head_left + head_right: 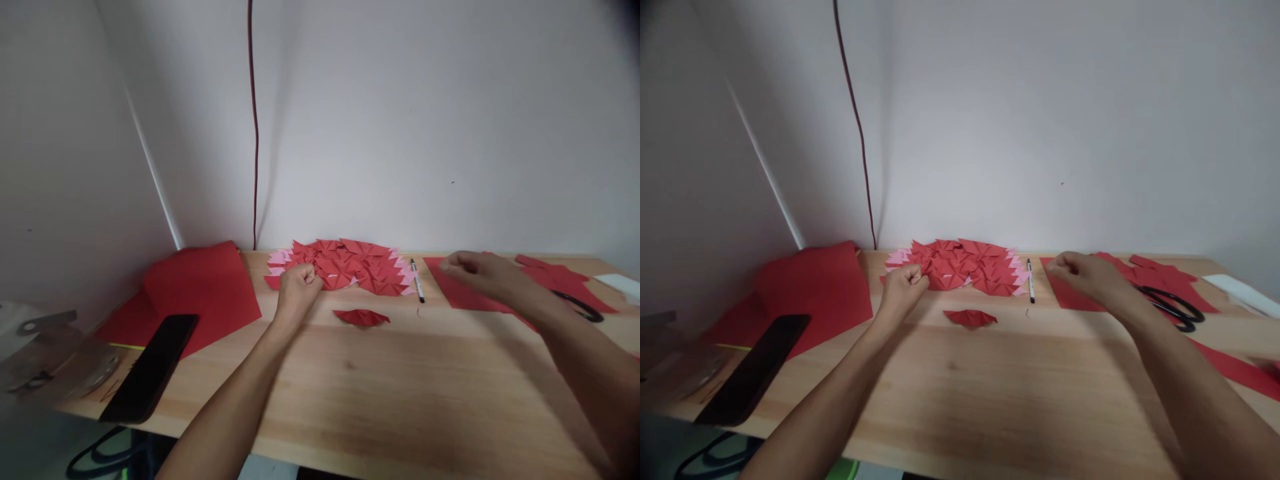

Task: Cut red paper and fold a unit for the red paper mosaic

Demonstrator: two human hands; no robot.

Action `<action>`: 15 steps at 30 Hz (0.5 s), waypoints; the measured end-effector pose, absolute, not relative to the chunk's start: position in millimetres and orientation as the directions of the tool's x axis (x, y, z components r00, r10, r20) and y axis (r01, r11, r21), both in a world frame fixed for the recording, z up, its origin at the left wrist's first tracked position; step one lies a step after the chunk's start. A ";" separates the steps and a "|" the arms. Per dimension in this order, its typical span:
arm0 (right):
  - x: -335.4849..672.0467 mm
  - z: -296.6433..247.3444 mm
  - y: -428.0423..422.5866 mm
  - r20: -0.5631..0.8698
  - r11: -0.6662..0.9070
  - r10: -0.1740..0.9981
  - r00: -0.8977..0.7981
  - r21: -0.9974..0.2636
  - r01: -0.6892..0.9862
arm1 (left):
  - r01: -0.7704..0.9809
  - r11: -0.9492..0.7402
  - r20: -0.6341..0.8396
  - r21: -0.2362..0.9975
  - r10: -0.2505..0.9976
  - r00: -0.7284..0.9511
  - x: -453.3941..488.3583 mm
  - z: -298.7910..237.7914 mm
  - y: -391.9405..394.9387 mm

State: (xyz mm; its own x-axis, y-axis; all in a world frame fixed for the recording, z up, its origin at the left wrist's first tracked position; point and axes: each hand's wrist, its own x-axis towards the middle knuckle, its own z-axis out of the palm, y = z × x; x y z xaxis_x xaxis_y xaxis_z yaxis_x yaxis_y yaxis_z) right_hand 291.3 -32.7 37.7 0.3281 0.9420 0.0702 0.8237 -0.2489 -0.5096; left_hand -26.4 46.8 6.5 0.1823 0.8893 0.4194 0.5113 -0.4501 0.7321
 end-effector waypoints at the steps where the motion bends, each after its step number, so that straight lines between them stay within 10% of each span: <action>1: 290.1 31.8 -24.5 0.063 -0.260 0.941 0.334 -0.499 0.827 | 0.511 -0.454 0.419 0.730 0.888 0.190 -26.0 5.6 46.7; 15: 281.5 -14.8 -3.7 0.067 -0.250 0.950 0.305 -0.424 0.870 | 0.532 -0.493 0.419 0.689 0.869 0.263 -25.1 0.6 46.9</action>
State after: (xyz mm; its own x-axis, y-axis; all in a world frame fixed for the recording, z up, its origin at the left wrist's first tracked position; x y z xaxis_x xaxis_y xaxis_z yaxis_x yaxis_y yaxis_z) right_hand 281.5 -3.7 -14.8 0.3054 0.9499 0.0669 0.8703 -0.2499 -0.4245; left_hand -25.1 46.9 0.6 0.2628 0.8692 0.4188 0.5319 -0.4927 0.6887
